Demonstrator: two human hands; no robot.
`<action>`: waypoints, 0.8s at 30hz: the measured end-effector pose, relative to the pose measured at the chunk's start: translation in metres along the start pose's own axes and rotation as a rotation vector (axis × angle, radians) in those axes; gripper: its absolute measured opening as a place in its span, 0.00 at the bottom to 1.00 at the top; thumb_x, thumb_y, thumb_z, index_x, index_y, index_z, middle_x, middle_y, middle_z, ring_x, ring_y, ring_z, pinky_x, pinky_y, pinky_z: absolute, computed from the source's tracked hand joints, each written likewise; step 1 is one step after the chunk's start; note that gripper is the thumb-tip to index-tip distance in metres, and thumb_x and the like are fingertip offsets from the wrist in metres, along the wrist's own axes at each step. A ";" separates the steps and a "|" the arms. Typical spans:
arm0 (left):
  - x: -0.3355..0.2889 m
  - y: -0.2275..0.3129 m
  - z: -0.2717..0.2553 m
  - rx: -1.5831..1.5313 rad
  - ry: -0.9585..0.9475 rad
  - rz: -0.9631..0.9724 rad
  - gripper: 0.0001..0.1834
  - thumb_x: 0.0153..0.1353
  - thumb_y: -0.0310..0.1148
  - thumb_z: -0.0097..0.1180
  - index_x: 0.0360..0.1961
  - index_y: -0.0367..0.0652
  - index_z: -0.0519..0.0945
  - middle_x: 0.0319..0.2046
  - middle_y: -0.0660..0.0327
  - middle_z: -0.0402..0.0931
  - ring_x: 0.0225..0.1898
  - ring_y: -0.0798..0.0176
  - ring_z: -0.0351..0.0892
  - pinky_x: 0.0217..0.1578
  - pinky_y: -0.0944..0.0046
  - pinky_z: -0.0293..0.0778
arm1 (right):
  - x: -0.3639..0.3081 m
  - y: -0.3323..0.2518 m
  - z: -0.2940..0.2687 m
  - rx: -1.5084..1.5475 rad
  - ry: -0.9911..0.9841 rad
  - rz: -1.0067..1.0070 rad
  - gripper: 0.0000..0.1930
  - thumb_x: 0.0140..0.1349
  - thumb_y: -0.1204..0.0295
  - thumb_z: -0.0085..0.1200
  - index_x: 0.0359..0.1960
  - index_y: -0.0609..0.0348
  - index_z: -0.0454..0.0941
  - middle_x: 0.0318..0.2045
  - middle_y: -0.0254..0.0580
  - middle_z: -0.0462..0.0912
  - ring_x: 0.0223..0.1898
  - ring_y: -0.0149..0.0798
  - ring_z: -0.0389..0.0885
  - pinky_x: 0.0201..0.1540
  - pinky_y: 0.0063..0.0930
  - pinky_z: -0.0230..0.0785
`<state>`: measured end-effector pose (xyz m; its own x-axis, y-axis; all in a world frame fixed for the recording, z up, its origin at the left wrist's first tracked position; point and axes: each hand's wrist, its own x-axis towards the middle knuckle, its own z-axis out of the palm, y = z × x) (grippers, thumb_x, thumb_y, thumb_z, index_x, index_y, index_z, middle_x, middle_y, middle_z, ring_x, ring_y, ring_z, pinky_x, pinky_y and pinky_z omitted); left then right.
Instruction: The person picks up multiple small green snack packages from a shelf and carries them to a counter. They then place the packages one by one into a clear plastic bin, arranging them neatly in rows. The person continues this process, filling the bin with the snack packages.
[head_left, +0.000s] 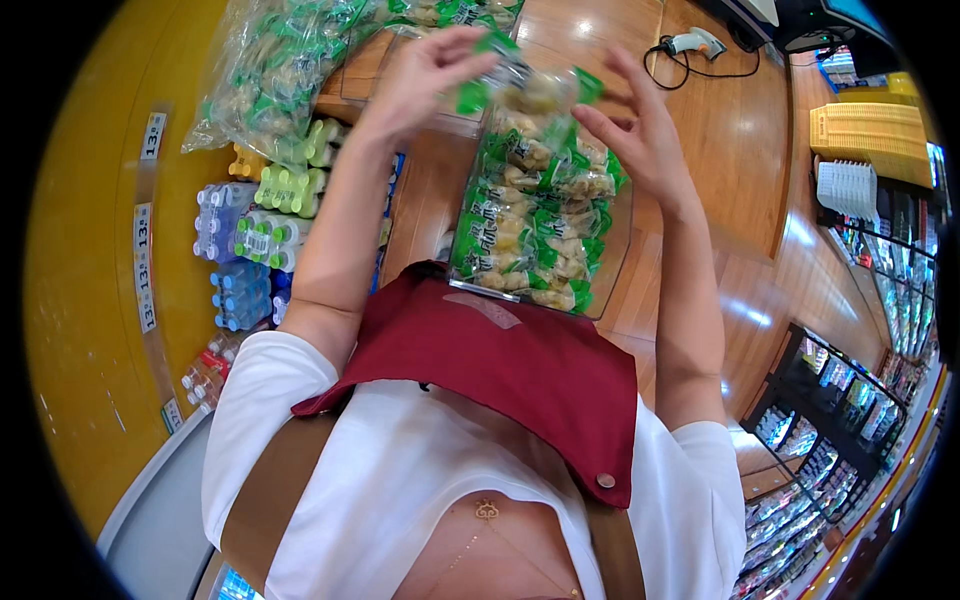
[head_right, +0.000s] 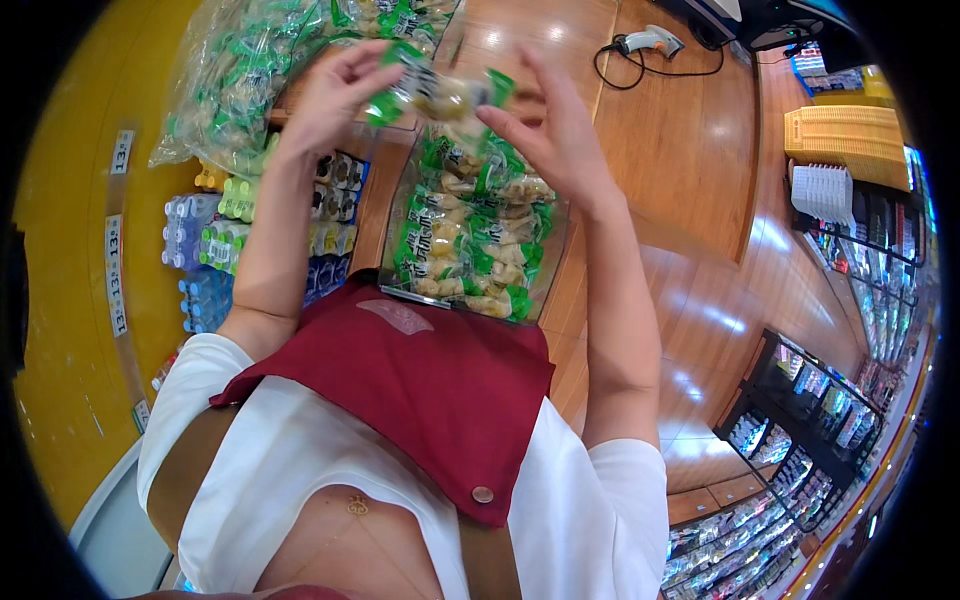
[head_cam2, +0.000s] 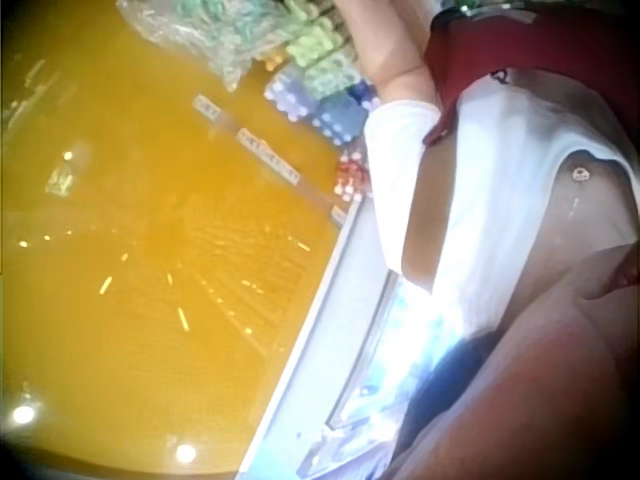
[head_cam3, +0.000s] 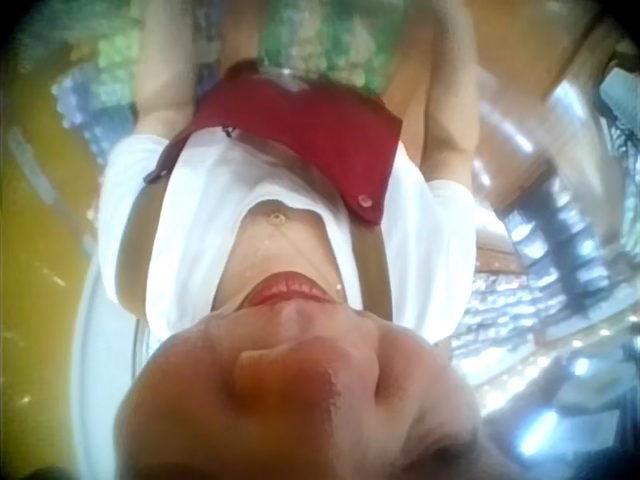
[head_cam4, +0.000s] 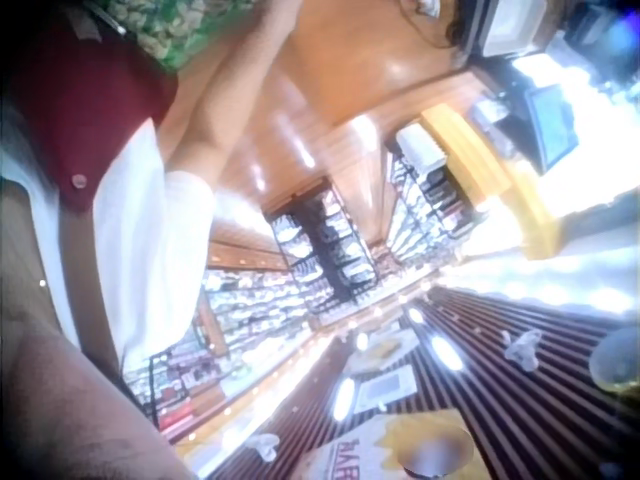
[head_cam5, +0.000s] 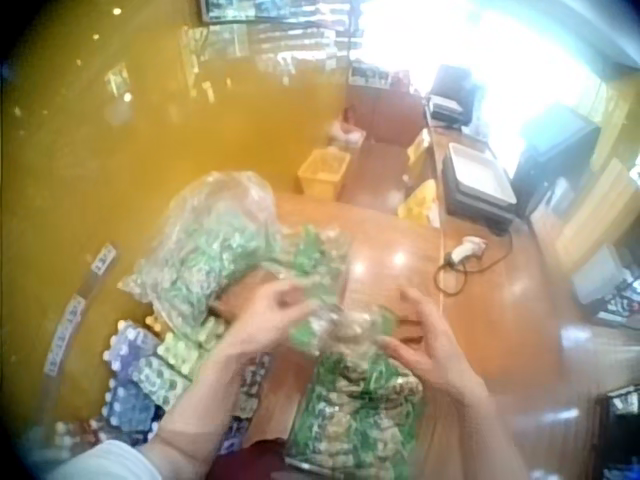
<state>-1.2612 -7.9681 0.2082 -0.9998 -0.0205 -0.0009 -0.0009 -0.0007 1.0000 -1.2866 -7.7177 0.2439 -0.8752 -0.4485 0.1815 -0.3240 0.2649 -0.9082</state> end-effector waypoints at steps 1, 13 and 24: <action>-0.010 0.002 0.013 -0.031 -0.046 -0.014 0.16 0.60 0.26 0.54 0.50 0.38 0.73 0.41 0.63 0.78 0.41 0.73 0.77 0.42 0.74 0.72 | 0.002 0.004 -0.007 0.018 -0.235 0.192 0.23 0.57 0.69 0.58 0.53 0.60 0.70 0.40 0.41 0.78 0.34 0.33 0.77 0.34 0.21 0.70; -0.039 -0.023 0.022 0.250 0.035 -0.027 0.18 0.59 0.27 0.54 0.51 0.38 0.73 0.43 0.60 0.77 0.42 0.70 0.75 0.47 0.71 0.71 | -0.052 0.082 0.045 -0.356 -0.254 -0.043 0.08 0.55 0.73 0.51 0.38 0.51 0.78 0.31 0.45 0.81 0.34 0.49 0.78 0.36 0.38 0.70; 0.015 -0.063 -0.037 0.272 0.383 -0.109 0.17 0.58 0.31 0.55 0.49 0.37 0.74 0.41 0.60 0.78 0.39 0.71 0.76 0.39 0.72 0.71 | -0.048 0.054 0.048 -0.985 -0.419 -0.165 0.21 0.49 0.71 0.55 0.48 0.45 0.70 0.51 0.42 0.68 0.53 0.47 0.67 0.48 0.46 0.60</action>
<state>-1.2750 -8.0054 0.1454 -0.9142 -0.4015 -0.0552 -0.1620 0.2371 0.9579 -1.2446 -7.7229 0.1683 -0.6625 -0.7481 -0.0389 -0.7365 0.6599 -0.1487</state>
